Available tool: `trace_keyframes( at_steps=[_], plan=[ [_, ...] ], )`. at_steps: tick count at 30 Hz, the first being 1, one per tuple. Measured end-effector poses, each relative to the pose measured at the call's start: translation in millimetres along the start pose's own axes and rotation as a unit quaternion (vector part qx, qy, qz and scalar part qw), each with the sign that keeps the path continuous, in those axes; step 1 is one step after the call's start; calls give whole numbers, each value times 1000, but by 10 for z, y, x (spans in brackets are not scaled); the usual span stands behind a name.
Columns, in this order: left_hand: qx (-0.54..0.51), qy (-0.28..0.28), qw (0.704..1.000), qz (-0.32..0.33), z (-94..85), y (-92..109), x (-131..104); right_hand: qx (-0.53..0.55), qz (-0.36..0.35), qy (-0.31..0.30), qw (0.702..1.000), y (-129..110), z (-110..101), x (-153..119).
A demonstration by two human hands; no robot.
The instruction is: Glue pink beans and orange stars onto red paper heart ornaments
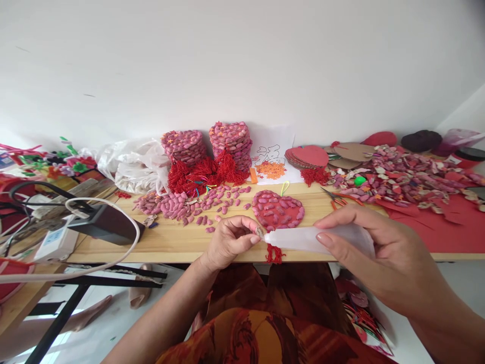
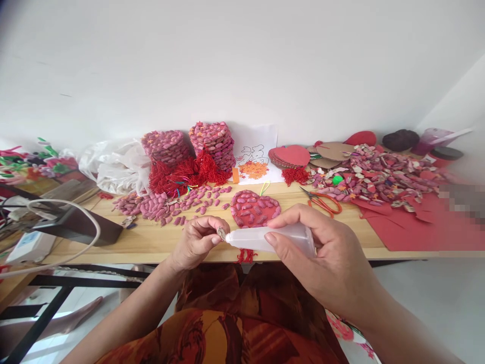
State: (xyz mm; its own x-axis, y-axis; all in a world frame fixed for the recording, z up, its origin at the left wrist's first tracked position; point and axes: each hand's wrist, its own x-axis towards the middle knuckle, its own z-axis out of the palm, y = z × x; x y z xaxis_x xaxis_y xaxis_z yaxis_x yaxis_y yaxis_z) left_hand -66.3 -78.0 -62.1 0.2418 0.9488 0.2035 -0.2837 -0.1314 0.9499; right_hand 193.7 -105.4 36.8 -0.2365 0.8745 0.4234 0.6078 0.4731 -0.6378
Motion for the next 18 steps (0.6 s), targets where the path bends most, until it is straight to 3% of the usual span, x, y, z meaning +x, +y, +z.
trace_keyframes(
  at_steps=[5, 12, 18],
  plan=[
    [0, 5, 1000, -1, 0, -3, 9, 4, 10, 2, 1000, 48, 26, 15],
    [4, 24, 1000, -2, 16, -12, 23, 113, 151, 25, 982, -65, 118, -29],
    [-19, 32, 999, -8, 43, -16, 52, 168, 195, 36, 966, -4, 192, -56]
  ],
)
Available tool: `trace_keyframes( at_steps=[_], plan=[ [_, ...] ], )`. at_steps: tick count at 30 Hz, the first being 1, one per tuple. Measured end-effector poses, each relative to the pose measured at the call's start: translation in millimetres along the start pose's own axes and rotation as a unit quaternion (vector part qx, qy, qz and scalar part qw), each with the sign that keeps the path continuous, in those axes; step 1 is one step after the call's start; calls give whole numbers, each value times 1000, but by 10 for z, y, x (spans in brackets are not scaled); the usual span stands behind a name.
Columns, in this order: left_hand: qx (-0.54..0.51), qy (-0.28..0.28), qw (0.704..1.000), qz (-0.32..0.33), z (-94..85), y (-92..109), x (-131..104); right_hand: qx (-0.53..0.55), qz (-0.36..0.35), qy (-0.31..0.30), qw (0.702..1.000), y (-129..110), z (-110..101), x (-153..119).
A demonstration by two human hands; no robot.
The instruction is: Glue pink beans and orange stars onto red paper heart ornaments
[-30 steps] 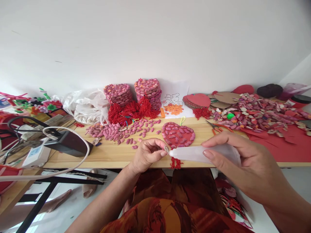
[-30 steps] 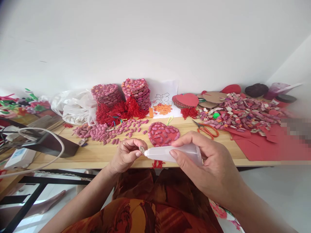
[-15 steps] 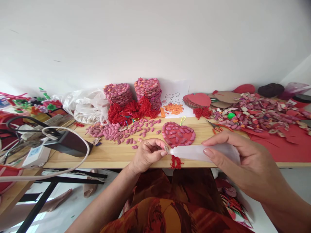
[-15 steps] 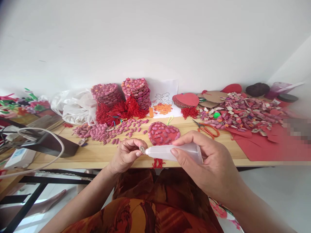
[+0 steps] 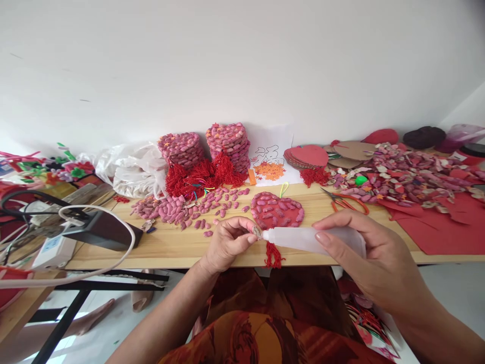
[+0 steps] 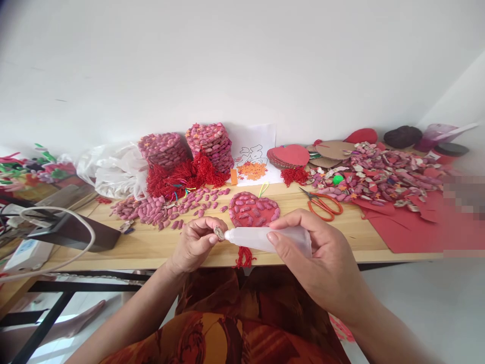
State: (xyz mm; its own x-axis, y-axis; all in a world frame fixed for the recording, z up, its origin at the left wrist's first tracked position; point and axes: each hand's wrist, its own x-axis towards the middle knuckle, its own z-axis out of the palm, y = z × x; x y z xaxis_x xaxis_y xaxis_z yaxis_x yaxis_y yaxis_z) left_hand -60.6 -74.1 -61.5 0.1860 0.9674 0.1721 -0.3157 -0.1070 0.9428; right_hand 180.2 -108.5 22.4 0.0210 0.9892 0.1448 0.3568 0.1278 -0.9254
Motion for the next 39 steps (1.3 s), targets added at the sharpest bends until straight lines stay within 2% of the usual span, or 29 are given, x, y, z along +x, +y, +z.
trace_keyframes(
  at_steps=[5, 9, 15, 27, 39],
  plan=[
    [-11, 10, 1000, -5, 20, -14, 40, 39, 26, 13, 999, 67, 21, 19],
    [-29, 6, 999, -14, 35, -38, 72, 103, 63, 6, 993, 245, 30, 59],
    [-26, 14, 999, -36, 79, -65, 128, 259, 165, -45, 951, 548, 47, 98],
    [-17, 1, 999, -29, 167, -43, 201, 333, 205, -34, 920, 580, 32, 135],
    [15, 1, 1000, -20, 176, -43, 211, 316, 197, -46, 927, 610, 37, 70]
  ],
)
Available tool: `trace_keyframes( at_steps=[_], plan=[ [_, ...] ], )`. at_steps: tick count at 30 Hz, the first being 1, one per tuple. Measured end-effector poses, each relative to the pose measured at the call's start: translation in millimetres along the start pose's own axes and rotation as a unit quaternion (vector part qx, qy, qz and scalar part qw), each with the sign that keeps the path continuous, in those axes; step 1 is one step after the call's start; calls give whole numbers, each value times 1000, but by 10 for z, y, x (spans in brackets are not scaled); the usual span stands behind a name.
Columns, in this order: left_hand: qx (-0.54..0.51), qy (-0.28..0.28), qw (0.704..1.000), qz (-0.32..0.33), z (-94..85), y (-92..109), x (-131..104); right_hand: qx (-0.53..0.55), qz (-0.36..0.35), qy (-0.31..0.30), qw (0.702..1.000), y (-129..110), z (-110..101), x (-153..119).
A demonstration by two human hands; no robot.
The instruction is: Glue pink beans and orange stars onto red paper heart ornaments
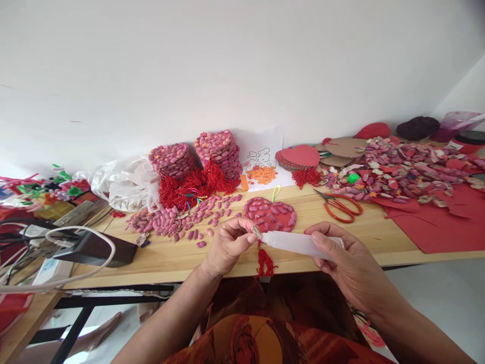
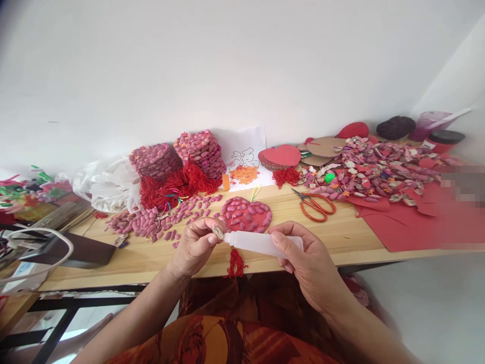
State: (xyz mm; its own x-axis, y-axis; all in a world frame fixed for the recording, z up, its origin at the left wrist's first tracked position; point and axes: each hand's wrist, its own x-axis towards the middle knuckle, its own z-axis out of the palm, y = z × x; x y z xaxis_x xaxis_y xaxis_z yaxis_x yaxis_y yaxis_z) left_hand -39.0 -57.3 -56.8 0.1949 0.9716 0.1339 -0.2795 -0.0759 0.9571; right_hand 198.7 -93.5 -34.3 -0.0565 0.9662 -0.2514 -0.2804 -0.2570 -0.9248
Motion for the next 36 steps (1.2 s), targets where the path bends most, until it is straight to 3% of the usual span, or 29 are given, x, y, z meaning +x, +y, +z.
trace_keyframes(
  at_steps=[6, 14, 19, 22, 26, 29, 33, 36],
  plan=[
    [-23, 30, 999, -24, 31, 21, 41, 71, 34, -41, 996, 21, -18, -18],
    [20, 68, 997, -28, 28, 113, 145, 306, 92, -45, 946, -15, -149, 29],
    [107, 10, 992, -65, 10, 212, 260, 350, 74, -43, 933, -78, -208, 68],
    [207, -34, 974, -88, 64, 309, 336, 355, 63, -30, 932, -102, -255, 129],
    [374, -68, 923, -67, 194, 468, 454, 354, 44, -14, 934, -125, -355, 195],
    [481, -138, 865, 30, 251, 526, 580, 347, 36, 7, 937, -133, -422, 205],
    [602, -260, 736, 169, 306, 515, 784, 327, 32, 41, 943, -119, -481, 216],
    [672, -332, 634, 187, 412, 505, 915, 294, 28, 53, 954, -108, -498, 246]
  ],
)
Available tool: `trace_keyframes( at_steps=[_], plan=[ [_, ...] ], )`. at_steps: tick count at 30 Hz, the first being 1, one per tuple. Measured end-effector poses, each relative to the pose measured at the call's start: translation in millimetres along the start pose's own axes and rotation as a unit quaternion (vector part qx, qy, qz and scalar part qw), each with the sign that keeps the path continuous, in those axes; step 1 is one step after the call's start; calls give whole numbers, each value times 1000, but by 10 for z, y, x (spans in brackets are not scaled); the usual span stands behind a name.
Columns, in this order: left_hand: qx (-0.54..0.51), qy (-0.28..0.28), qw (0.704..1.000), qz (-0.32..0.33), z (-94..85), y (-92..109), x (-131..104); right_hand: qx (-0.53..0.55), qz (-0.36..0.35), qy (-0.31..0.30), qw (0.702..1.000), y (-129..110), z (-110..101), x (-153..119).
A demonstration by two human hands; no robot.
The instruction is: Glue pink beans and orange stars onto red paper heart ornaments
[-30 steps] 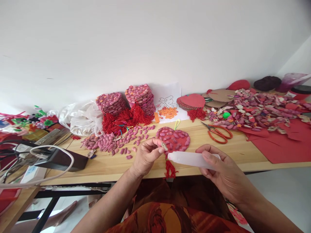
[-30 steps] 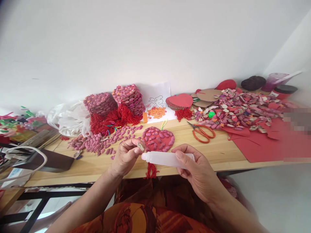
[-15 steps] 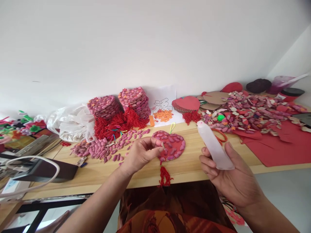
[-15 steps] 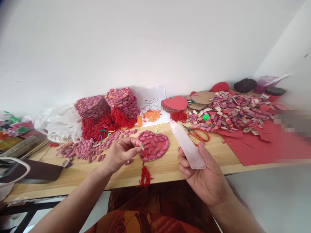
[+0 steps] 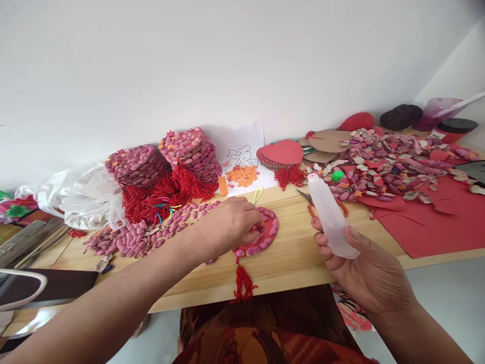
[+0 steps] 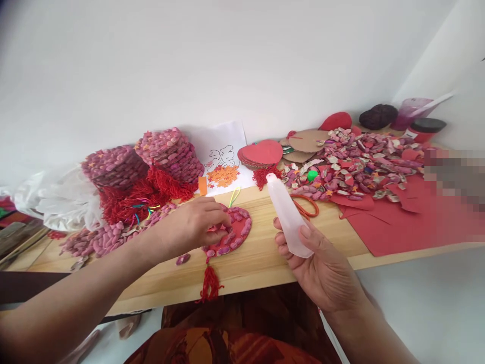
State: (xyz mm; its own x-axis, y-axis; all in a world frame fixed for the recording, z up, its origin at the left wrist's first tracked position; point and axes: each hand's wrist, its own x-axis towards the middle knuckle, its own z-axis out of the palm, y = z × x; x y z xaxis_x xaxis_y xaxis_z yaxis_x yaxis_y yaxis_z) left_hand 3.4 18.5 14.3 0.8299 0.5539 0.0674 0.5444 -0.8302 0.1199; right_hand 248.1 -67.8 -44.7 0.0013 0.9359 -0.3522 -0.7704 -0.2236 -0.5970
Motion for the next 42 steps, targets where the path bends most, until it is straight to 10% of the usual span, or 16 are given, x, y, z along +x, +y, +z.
trace_keyframes(
  at_steps=[16, 42],
  plan=[
    [150, -219, 963, 54, -78, 118, 440, 31, 29, -29, 999, 25, 3, 173],
    [142, -211, 966, 46, 11, 87, 517, 28, 38, -30, 998, -1, -32, 134]
  ],
)
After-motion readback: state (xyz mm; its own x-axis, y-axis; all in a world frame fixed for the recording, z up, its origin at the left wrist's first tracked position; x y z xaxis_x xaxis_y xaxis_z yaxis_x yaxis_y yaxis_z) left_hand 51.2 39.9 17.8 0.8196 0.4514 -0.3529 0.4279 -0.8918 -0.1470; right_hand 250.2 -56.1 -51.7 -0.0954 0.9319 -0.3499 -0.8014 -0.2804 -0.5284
